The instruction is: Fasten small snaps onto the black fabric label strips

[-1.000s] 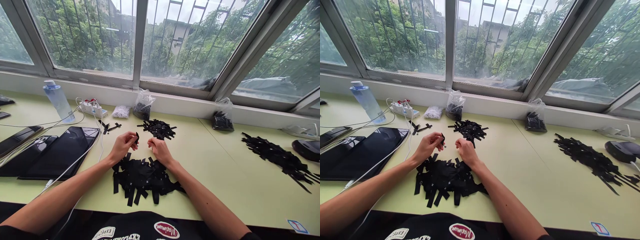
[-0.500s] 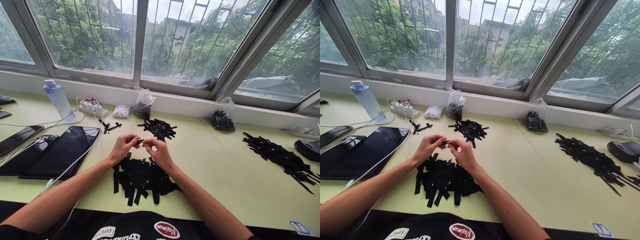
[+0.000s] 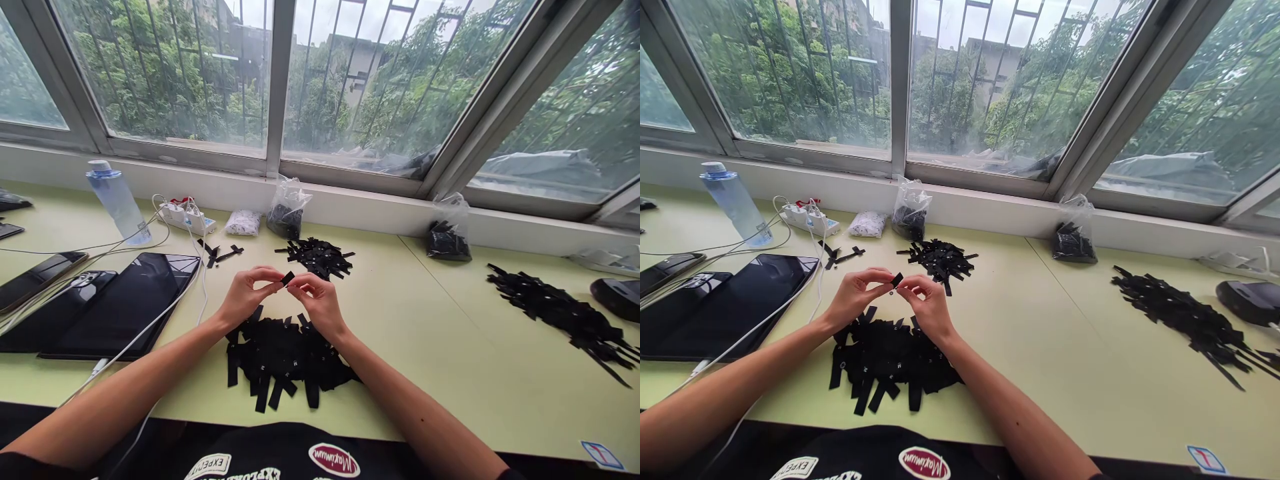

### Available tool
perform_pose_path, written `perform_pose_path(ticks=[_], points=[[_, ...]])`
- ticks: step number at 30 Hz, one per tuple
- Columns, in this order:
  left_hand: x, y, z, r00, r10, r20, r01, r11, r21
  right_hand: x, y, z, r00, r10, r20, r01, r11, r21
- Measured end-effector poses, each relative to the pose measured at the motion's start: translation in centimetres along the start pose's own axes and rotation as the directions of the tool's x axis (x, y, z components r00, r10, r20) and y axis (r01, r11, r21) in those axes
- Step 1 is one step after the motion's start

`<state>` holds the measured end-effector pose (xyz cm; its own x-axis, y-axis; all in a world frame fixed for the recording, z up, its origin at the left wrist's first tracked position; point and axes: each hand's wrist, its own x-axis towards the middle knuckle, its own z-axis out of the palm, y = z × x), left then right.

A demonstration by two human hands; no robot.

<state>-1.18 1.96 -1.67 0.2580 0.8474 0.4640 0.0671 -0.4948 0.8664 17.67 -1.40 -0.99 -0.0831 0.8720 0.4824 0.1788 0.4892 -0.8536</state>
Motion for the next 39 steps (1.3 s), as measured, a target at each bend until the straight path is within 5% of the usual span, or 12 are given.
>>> perform_pose_path(ticks=[10, 22, 35, 39], points=[[-0.47, 0.0, 0.35, 0.994, -0.114, -0.002, 0.113, 0.988, -0.103, -0.05, 0.36, 0.18, 0.999, 0.04, -0.016, -0.038, 0.996, 0.084], [-0.37, 0.69, 0.4, 0.998, -0.046, 0.049, 0.052, 0.991, -0.126, -0.06, 0.48, 0.29, 0.991, 0.123, -0.048, -0.116, 0.985, 0.127], [-0.41, 0.49, 0.4, 0.991, -0.036, 0.129, 0.053, 0.99, -0.134, -0.03, 0.66, 0.27, 0.991, 0.094, -0.094, -0.087, 0.993, 0.074], [-0.52, 0.6, 0.45, 0.989, -0.039, 0.14, 0.06, 0.988, -0.146, -0.32, 0.55, 0.25, 0.999, -0.015, -0.047, 0.012, 0.998, -0.066]])
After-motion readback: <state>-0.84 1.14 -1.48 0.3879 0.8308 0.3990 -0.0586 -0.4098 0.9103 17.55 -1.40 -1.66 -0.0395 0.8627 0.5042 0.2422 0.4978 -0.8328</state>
